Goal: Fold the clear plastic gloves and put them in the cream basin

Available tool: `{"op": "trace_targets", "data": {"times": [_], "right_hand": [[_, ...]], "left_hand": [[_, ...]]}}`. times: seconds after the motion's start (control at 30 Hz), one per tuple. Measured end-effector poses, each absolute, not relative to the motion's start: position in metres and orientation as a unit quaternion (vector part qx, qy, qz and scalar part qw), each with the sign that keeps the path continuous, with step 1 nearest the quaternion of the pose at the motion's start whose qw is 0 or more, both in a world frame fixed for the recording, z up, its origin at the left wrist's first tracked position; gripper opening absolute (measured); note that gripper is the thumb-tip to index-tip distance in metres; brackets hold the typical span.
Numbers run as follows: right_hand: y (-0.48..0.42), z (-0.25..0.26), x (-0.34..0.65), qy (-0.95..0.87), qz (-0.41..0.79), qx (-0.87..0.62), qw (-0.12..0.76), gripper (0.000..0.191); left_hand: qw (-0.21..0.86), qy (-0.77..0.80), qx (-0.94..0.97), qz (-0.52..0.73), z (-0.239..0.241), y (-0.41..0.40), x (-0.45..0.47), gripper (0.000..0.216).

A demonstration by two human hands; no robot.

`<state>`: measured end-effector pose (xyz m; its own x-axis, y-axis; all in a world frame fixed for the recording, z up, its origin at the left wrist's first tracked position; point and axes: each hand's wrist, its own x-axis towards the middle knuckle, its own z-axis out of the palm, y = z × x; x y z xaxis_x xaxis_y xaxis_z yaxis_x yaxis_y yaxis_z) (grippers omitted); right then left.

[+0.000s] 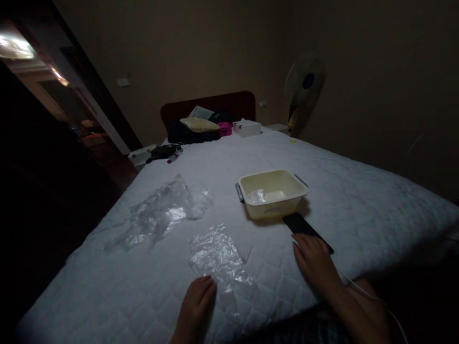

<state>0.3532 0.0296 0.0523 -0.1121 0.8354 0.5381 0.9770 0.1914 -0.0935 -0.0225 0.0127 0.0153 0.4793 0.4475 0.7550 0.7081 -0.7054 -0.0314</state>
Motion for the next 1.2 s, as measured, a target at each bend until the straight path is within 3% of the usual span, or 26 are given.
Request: {"op": "trace_targets", "data": {"times": [0.27, 0.53, 0.73, 0.93, 1.2], "right_hand": [[0.051, 0.039, 0.378, -0.695, -0.107, -0.676, 0.219, 0.034], [0.058, 0.040, 0.381, -0.708, -0.106, -0.651, 0.252, 0.032], [0.037, 0.054, 0.319, -0.786, -0.055, -0.541, 0.295, 0.024], [0.015, 0.066, 0.234, -0.881, 0.024, -0.361, 0.304, 0.035], [0.031, 0.073, 0.191, -0.913, 0.064, -0.278, 0.292, 0.032]], "left_hand": [[0.175, -0.343, -0.851, -0.358, 0.009, 0.015, -0.025, 0.024], [0.192, -0.349, -0.853, -0.338, 0.018, 0.014, -0.024, 0.026], [0.167, -0.375, -0.843, -0.347, 0.012, 0.010, -0.022, 0.024], [0.171, -0.377, -0.833, -0.368, 0.016, 0.008, -0.018, 0.018], [0.155, -0.369, -0.831, -0.385, 0.021, 0.007, -0.016, 0.013]]}}
